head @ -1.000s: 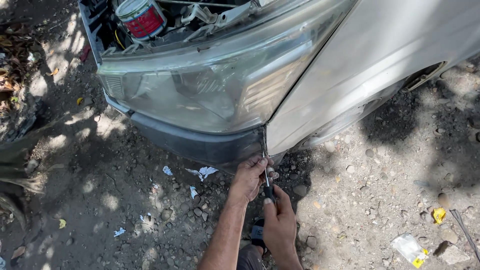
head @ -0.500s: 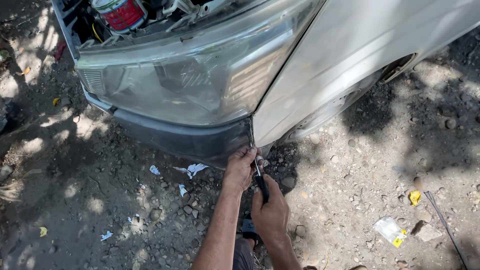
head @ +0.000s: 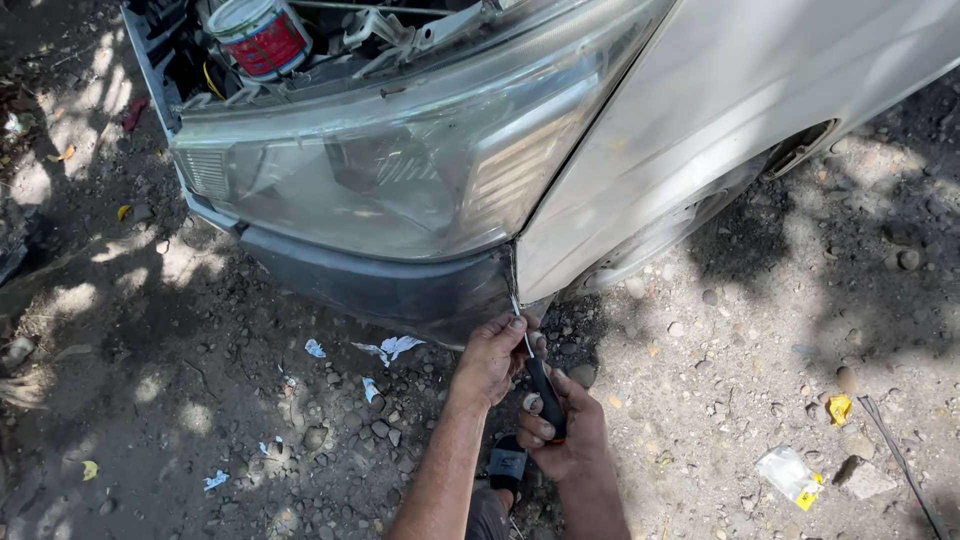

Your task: The person uses a screwdriver to pry and adjust the seam between the front bumper and the headlight assembly of a white car. They repeatedly insert the tool into the gap and apply leverage to align the parts.

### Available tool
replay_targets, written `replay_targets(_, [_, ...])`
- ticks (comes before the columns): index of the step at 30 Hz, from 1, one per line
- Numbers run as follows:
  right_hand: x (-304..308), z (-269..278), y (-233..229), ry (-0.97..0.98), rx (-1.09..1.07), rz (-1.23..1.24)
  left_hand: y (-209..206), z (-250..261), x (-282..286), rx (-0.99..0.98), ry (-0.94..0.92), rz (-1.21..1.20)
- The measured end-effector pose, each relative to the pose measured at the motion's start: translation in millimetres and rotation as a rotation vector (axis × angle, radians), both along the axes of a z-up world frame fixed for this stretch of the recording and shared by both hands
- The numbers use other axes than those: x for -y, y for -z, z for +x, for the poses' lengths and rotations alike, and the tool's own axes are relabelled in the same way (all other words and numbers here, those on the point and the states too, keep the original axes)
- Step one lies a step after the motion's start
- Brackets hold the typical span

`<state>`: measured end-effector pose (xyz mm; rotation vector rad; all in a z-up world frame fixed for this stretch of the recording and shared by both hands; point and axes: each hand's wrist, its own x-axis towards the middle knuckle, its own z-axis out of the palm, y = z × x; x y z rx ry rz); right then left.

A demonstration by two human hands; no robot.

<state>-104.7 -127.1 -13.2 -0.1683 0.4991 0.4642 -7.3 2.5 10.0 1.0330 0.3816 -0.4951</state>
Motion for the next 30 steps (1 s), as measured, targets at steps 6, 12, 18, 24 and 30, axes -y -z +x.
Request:
replay_targets(6, [-26.9, -18.9, -59.9, 0.105, 0.545, -1.896, 47.6, 0.9, 5.4, 0.021, -0.152, -0.09])
replay_targets(12, [-42.2, -14.0, -4.1, 0.23, 0.44, -1.42, 58.5, -2.0, -5.2, 0.038, -0.086, -0.063])
replay_targets(18, [-25.2, -0.4, -3.6, 0.122, -0.067, -0.3, 43.1, 16.8, -0.2, 0.088, -0.062, -0.004])
replay_targets(24, [-28.7, -13.3, -16.5, 0.065, 0.316, -1.289, 38.4, 23.1, 3.4, 0.127, -0.151, -0.062])
replay_targets(30, [-32.8, -3.6, -55.6, -0.114, 0.27, -1.677, 46.6, 15.0, 0.8, 0.078, -0.131, 0.002])
